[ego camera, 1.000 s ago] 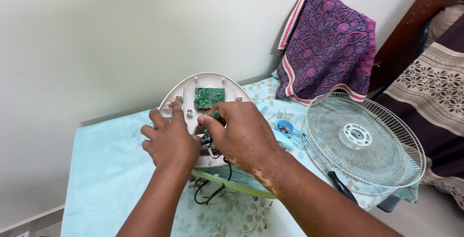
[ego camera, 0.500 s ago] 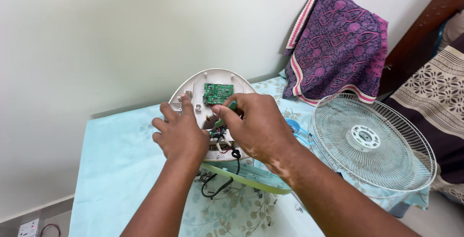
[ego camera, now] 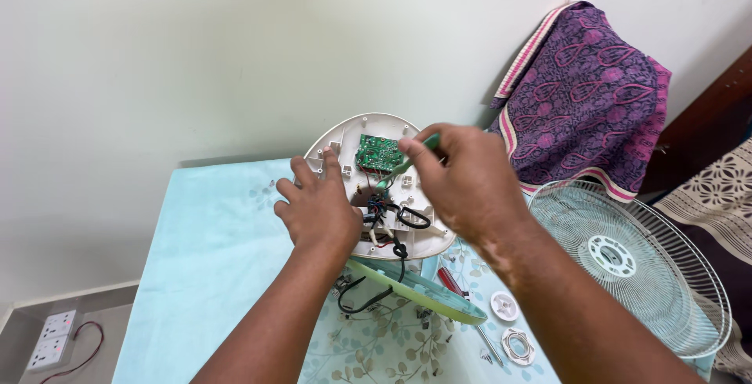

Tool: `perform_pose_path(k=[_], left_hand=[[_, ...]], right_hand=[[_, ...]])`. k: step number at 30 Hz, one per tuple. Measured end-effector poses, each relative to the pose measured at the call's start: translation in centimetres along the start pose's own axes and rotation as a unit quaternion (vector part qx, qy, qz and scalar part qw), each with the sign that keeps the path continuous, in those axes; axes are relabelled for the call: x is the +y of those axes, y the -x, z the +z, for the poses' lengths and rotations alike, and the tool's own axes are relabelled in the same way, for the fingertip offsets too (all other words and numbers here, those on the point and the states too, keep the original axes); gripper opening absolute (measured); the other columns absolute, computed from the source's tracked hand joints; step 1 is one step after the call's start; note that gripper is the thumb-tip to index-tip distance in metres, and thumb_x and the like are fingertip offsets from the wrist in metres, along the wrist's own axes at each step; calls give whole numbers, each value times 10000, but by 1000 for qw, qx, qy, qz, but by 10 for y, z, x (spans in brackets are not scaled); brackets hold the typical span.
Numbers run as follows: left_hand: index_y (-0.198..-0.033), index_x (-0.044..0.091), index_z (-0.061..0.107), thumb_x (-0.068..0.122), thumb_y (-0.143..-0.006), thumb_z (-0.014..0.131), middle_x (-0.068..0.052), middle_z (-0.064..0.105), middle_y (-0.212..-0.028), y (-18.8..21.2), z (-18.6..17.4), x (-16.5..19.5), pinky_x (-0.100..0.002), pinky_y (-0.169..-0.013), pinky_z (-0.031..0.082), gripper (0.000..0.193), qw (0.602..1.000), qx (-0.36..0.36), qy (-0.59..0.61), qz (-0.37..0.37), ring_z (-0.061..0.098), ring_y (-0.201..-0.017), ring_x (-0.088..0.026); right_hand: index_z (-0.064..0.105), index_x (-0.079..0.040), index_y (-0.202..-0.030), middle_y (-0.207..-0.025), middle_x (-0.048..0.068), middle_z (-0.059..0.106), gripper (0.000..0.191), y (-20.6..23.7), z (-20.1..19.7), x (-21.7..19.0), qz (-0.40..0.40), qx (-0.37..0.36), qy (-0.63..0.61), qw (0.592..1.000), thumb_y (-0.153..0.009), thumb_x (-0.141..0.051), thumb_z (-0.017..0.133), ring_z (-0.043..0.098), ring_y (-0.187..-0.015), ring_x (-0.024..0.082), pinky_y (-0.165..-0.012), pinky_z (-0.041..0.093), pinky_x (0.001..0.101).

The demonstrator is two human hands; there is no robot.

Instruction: The person works on the opened base of a table fan, first brushing the circuit board and internal components with a small brush, then using a screwdriver to unscrew fasteners from the circuit board and remove internal parts from the fan housing.

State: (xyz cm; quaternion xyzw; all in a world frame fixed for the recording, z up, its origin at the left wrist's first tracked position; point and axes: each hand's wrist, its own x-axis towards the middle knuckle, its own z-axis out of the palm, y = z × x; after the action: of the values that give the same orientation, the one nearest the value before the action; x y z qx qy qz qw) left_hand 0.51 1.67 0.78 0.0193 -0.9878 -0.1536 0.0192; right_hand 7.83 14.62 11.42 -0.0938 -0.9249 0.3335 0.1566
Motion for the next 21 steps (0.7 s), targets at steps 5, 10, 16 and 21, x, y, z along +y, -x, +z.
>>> perform_pose_path(k=[5, 10, 16, 21], left_hand=[[-1618, 275, 221, 312, -775, 847, -154, 232, -1539, 3, -3, -1, -482, -952, 431, 1050, 1000, -13, -8, 1, 393, -1256, -386], [-1623, 256, 206, 321, -782, 836, -160, 241, -1530, 3, -1, -3, -482, -948, 438, 1052, 1000, -14, -13, 7, 393, -1262, -389], [-1622, 255, 213, 320, -778, 829, -169, 250, -1521, 0, 0, -6, -486, -947, 446, 1046, 1000, -3, -8, 10, 384, -1273, -406], [-1618, 256, 215, 324, -782, 826, -169, 250, -1521, -2, 1, -6, -491, -942, 454, 1037, 1000, -4, -10, 4, 386, -1270, -405]], right_hand=[[780, -50, -989, -565, 105, 676, 333, -5, -1, 5, 43, -47, 44, 997, -951, -363, 671, 583, -451, 160, -476, 458, 373], [789, -29, -957, -566, 96, 673, 357, -3, 9, 17, 48, -60, 25, 997, -953, -367, 671, 602, -479, 161, -498, 469, 374], [807, -77, -990, -538, 96, 629, 369, -5, -5, 16, 53, -97, 77, 991, -942, -422, 681, 528, -470, 168, -492, 422, 397], [820, -97, -981, -507, 116, 582, 378, 1, -29, 1, 39, -97, 101, 989, -943, -457, 708, 485, -457, 176, -476, 389, 403]])
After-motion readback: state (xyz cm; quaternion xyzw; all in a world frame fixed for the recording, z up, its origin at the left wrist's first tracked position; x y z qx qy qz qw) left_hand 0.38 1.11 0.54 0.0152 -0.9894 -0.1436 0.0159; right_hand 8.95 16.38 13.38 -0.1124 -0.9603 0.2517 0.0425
